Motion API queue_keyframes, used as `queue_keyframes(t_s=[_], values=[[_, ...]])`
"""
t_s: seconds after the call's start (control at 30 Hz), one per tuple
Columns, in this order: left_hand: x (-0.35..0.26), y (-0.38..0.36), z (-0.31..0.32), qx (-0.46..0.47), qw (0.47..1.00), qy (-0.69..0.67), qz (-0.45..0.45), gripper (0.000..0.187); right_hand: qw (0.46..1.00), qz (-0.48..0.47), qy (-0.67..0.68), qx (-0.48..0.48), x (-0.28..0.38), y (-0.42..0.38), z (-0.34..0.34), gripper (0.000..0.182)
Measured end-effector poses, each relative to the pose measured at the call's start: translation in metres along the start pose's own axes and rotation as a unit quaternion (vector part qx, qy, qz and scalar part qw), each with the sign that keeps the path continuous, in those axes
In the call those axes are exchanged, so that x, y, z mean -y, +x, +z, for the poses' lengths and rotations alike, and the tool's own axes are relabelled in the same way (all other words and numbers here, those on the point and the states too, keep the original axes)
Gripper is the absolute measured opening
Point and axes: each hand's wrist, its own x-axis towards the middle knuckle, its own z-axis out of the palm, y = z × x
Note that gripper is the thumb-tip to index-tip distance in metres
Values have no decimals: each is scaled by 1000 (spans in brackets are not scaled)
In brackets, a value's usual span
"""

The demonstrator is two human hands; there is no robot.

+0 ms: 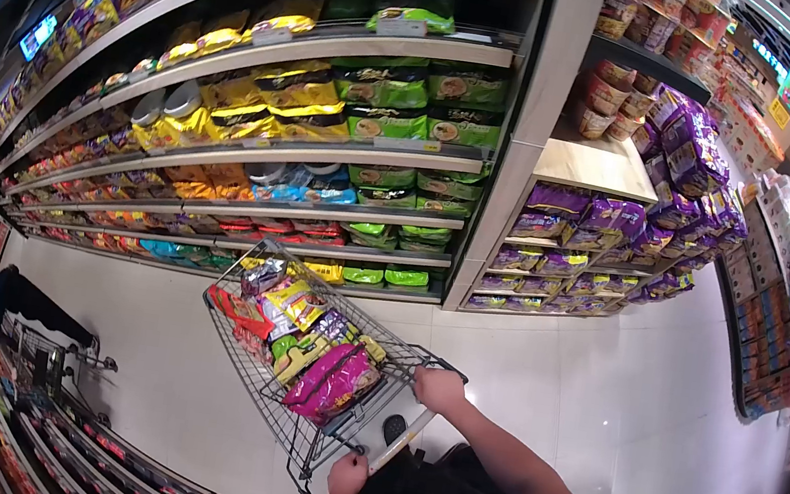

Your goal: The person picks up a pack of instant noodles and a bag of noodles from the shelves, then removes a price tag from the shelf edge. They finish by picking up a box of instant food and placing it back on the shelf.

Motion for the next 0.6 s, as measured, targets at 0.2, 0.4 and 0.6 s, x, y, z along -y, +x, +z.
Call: queue_keyframes(t_s=[0.2, 0.4, 0.6], values=[[-9, 27, 33, -32, 998, -36, -30, 38, 989, -85, 116, -32, -28, 24, -32, 19], [-73, 13, 38, -135, 990, -22, -36, 35, 937, -175, 303, 6, -78, 28, -69, 22], [-92, 35, 54, -139, 989, 40, -24, 35, 925, -176, 317, 116, -134, 16, -67, 21]])
